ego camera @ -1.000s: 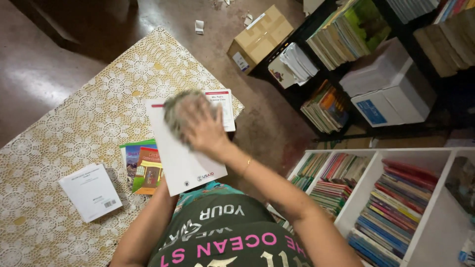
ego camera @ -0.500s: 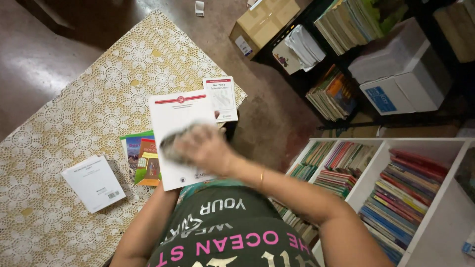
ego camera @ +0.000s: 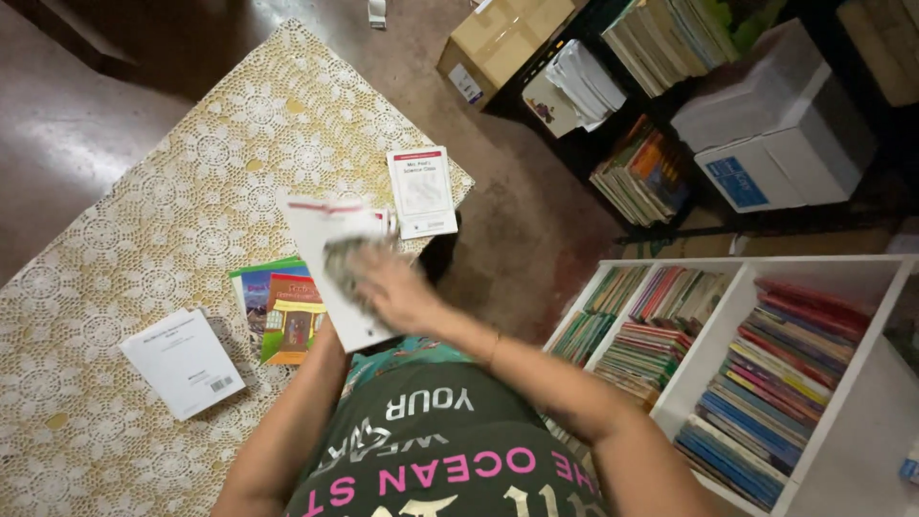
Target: Sorting, cleaning, and organizing books and pamphlets on a table and onto bookshelves.
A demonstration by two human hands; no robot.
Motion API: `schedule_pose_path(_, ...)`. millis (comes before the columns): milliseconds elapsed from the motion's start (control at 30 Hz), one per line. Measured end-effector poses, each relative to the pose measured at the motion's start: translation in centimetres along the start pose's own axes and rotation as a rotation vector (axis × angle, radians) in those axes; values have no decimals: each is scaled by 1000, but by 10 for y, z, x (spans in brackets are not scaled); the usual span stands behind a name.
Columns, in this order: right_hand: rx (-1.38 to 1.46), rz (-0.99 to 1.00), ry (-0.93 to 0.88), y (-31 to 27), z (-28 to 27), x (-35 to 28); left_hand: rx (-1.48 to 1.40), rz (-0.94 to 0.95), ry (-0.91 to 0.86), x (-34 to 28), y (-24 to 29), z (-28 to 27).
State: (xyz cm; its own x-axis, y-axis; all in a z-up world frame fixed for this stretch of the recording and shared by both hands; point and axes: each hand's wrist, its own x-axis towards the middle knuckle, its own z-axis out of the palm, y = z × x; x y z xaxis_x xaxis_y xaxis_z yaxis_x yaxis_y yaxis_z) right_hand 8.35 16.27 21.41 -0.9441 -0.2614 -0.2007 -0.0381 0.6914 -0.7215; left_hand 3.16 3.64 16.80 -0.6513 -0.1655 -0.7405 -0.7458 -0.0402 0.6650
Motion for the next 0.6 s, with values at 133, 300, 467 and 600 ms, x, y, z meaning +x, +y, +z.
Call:
schedule_pose_path(133, 348, 25, -195, -12, -8, -18, 78, -8, 92, 20, -13, 20)
schedule_pose_path(300, 354, 364, -72, 6, -41, -17, 174, -30, 221, 49, -33, 51)
schedule_pose_path(467, 177, 578, 184, 114, -48, -29, 236, 407, 129, 99, -111, 80)
schedule_pose_path(600, 63, 686, 204, 179, -55, -26, 54, 111, -201, 95, -98, 106)
